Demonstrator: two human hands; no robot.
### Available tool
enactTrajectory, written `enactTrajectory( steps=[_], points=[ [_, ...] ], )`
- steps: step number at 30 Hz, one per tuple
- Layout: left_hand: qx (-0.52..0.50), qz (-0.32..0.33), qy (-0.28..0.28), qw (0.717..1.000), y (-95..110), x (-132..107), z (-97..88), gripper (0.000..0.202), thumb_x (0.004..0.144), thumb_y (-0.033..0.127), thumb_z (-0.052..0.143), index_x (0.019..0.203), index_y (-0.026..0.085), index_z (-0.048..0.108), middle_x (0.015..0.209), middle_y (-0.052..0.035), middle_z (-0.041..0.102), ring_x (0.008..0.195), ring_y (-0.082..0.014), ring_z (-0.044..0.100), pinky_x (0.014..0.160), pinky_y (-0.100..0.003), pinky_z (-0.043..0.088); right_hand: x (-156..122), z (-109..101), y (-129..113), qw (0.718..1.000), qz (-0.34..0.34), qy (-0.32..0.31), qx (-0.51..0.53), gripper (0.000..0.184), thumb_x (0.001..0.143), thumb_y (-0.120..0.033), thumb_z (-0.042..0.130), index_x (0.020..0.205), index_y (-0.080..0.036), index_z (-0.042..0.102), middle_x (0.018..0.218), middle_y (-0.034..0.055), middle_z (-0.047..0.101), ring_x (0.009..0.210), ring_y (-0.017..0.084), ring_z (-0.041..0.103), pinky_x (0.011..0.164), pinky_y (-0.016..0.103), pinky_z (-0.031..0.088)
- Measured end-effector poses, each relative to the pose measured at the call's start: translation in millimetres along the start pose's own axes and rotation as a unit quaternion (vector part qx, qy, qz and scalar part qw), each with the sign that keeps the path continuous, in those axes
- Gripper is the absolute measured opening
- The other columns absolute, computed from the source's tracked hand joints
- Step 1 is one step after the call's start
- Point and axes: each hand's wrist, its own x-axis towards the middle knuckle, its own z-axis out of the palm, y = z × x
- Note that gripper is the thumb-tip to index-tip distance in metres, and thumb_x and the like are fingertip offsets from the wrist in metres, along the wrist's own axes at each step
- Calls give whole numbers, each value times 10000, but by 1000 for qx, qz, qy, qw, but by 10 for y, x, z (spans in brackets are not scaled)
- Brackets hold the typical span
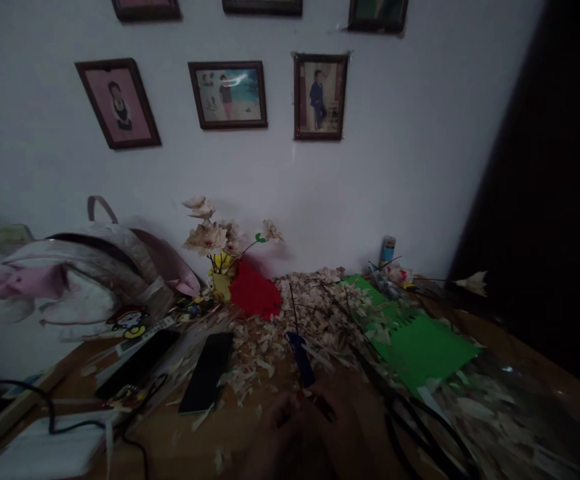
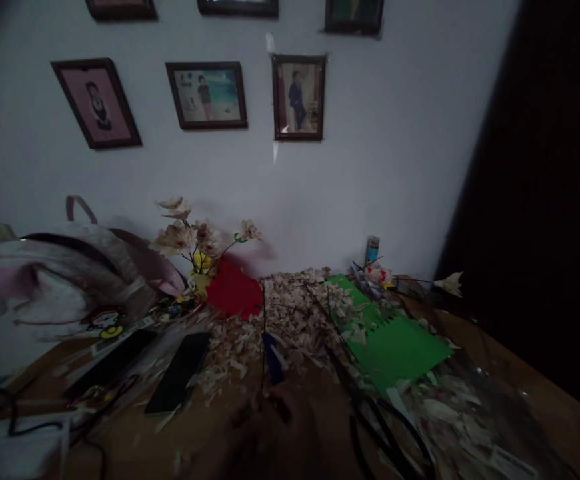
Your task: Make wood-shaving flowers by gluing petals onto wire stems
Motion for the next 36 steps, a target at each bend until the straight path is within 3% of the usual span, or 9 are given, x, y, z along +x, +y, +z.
enactTrajectory(
  steps=[5, 9, 16, 21, 30, 36],
  points=[
    [-41, -3, 11, 999, -35, 47, -31, 296, 525, 352, 764, 614, 175, 543, 579, 40, 526, 560, -110, 473, 547, -233, 342, 17, -14, 87, 999, 5, -35, 5, 201, 735, -369, 552, 702, -186, 630, 699, 39, 619, 671, 161, 578, 617, 236, 463],
    [-9, 15, 31, 999, -39, 78, -69, 305, 512, 338, 773, 567, 172, 523, 541, 52, 517, 533, -95, 456, 527, -217, 345, 37, 4, 158, 1000, 7, -16, 18, 164, 730, -339, 569, 746, -190, 637, 752, 46, 651, 732, 169, 597, 667, 236, 472],
    [23, 44, 64, 997, 138, -18, 41, 377, 543, 219, 753, 824, 226, 502, 541, 79, 574, 537, -114, 531, 535, -212, 389, 41, 31, 117, 998, 33, -3, 47, 146, 708, -331, 596, 742, -201, 653, 734, 41, 675, 691, 175, 618, 621, 240, 497],
    [33, 61, 47, 996, 193, -42, 76, 344, 570, 241, 738, 850, 230, 539, 647, 52, 629, 598, -130, 564, 589, -234, 420, 30, 17, 172, 998, 50, 9, 34, 145, 689, -293, 604, 767, -189, 670, 787, 62, 677, 755, 195, 621, 701, 280, 500],
    [38, 62, 54, 996, 158, -29, 42, 276, 579, 254, 741, 800, 213, 581, 562, 66, 606, 503, -92, 513, 492, -194, 362, 56, 19, 228, 1000, 8, -2, 24, 127, 701, -306, 610, 719, -196, 671, 718, 37, 675, 703, 168, 618, 650, 234, 494],
    [47, 67, 53, 995, 171, -50, 36, 257, 557, 268, 753, 754, 203, 602, 596, 50, 629, 599, -125, 565, 574, -217, 408, 67, 26, 198, 1000, 16, 10, 21, 117, 684, -303, 631, 681, -190, 663, 683, 28, 669, 676, 164, 613, 632, 236, 494]
  ],
)
